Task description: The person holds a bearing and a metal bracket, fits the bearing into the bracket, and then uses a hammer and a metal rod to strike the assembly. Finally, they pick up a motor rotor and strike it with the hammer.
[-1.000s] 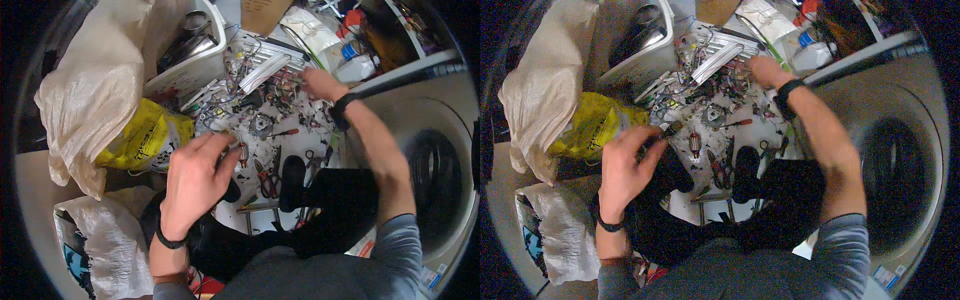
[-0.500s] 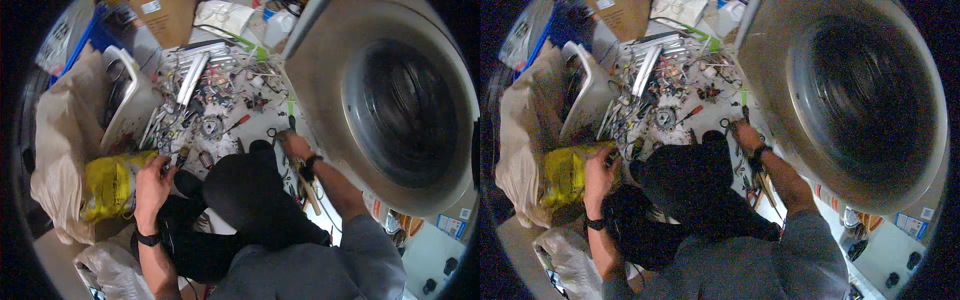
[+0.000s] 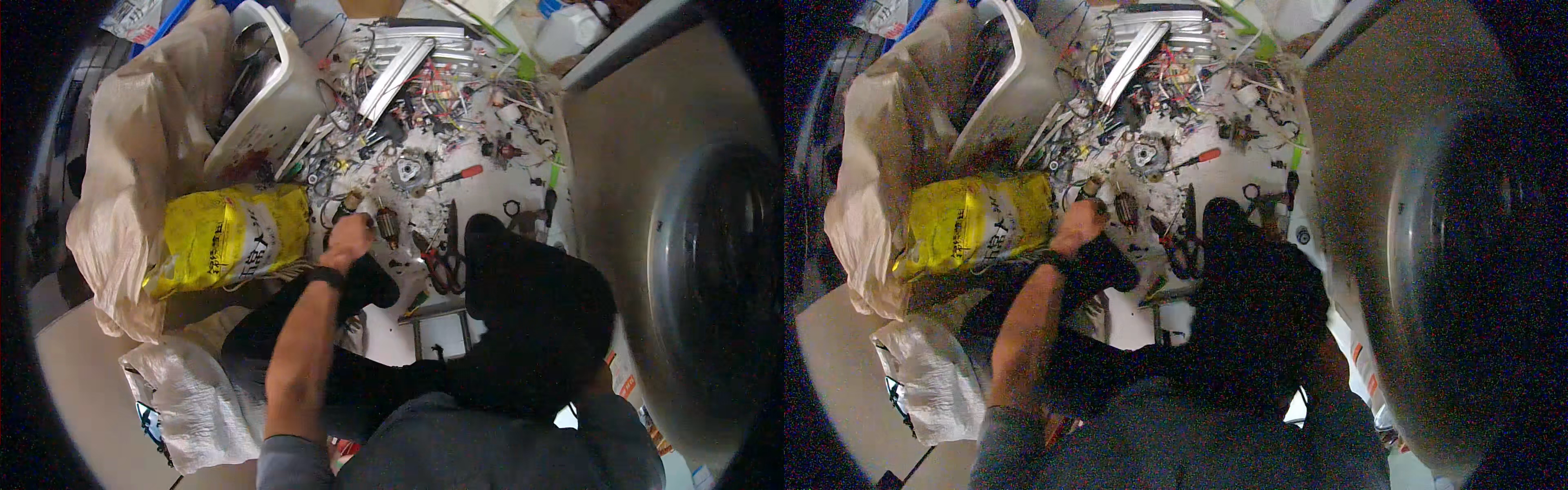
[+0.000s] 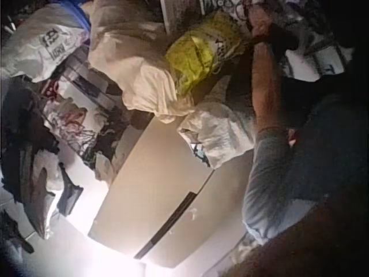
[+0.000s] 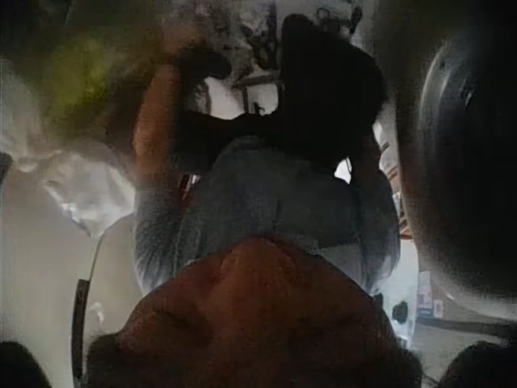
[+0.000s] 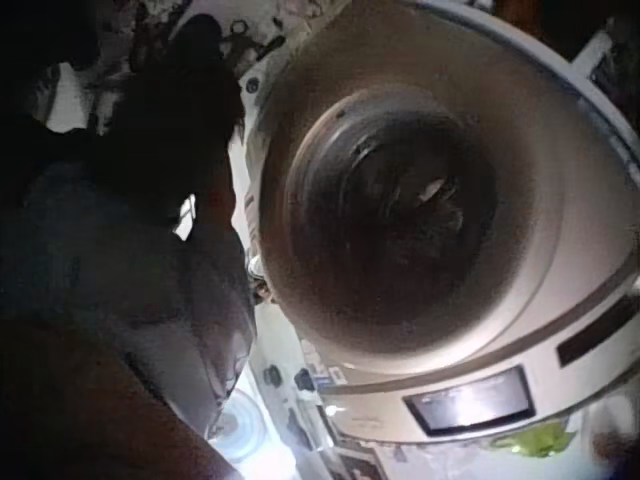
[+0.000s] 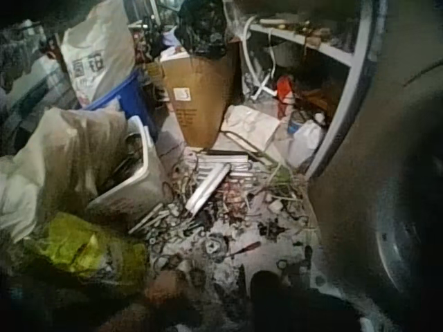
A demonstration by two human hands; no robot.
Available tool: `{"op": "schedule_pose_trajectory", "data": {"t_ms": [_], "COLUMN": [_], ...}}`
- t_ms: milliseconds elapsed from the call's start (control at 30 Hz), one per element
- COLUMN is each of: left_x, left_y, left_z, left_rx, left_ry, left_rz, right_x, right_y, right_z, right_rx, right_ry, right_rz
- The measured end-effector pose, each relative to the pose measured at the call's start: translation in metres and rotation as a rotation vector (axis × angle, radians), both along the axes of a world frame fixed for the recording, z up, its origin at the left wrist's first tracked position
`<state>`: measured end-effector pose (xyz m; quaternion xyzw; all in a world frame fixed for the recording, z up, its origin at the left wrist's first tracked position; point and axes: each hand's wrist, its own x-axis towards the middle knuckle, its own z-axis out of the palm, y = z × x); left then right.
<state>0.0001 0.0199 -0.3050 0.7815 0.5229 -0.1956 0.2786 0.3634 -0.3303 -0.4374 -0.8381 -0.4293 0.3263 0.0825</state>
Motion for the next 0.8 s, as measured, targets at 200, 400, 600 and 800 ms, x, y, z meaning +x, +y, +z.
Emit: {"op": "schedule_pose_trajectory", "data": {"t_ms": [200, 400, 600, 800], "left_x": [0.033, 0.085, 0.11, 0.112], "left_y": [-0.068, -0.097, -0.101, -0.101], "left_z": [-0.085, -0.123, -0.146, -0.155], "left_rx": [-0.113, -0.064, -0.083, -0.063], "left_ry": [-0.118, -0.191, -0.174, -0.117], "left_rz": [0.062, 0.103, 0.015, 0.023], "right_x": [0.004, 0.012, 0.012, 0.014], "right_y": [0.005, -0.001, 0.059, 0.084], "right_z": [0.005, -0.007, -0.024, -0.016], "right_rx": [-0.088, -0.155, -0.093, -0.064], "right_ry": [0.052, 0.098, 0.164, 0.21], "right_rz": [-0.072, -0.176, -0.223, -0.263]}}
